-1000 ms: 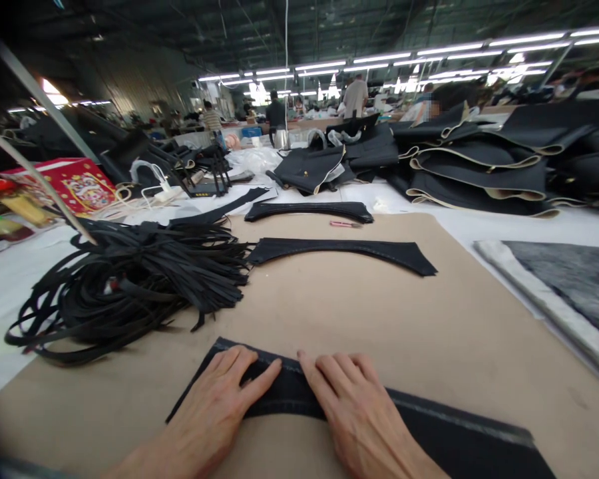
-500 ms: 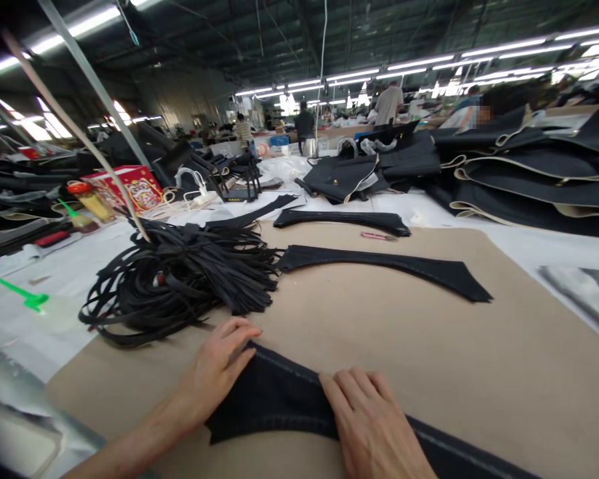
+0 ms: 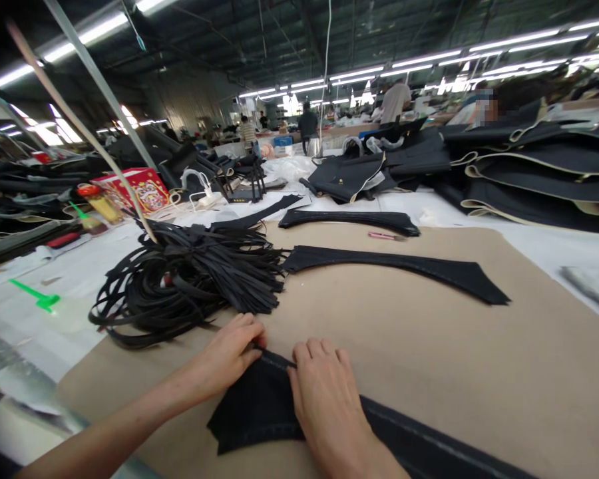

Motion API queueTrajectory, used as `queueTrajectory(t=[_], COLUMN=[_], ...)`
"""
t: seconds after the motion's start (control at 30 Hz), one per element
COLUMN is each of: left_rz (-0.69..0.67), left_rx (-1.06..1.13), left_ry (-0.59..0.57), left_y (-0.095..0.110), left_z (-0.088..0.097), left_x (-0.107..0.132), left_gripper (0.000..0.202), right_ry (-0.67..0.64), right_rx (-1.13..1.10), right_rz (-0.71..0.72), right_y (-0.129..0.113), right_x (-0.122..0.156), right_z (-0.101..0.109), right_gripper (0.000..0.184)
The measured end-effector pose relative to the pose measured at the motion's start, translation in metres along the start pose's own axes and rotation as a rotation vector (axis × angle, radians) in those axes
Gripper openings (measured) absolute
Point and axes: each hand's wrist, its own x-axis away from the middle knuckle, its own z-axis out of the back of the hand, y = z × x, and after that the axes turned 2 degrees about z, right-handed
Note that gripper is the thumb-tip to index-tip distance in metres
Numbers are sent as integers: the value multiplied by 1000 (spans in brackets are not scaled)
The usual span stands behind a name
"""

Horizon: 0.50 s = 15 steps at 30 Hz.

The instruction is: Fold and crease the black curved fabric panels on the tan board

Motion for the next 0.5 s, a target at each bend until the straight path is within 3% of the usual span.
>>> queueTrajectory(t=[0.2,0.5], left_rz=[-60,-176], left_rx=[21,-14], left_ry=[-34,-41], left_y=[2,-11], left_z=[7,6], left_x=[0,-1], left_gripper=[23,22], right_ry=[-31,2], right_rx=[-98,-183], right_rz=[-33,82], right_y=[5,2], right_x=[-7,-11], right_z=[4,1], right_gripper=[11,11])
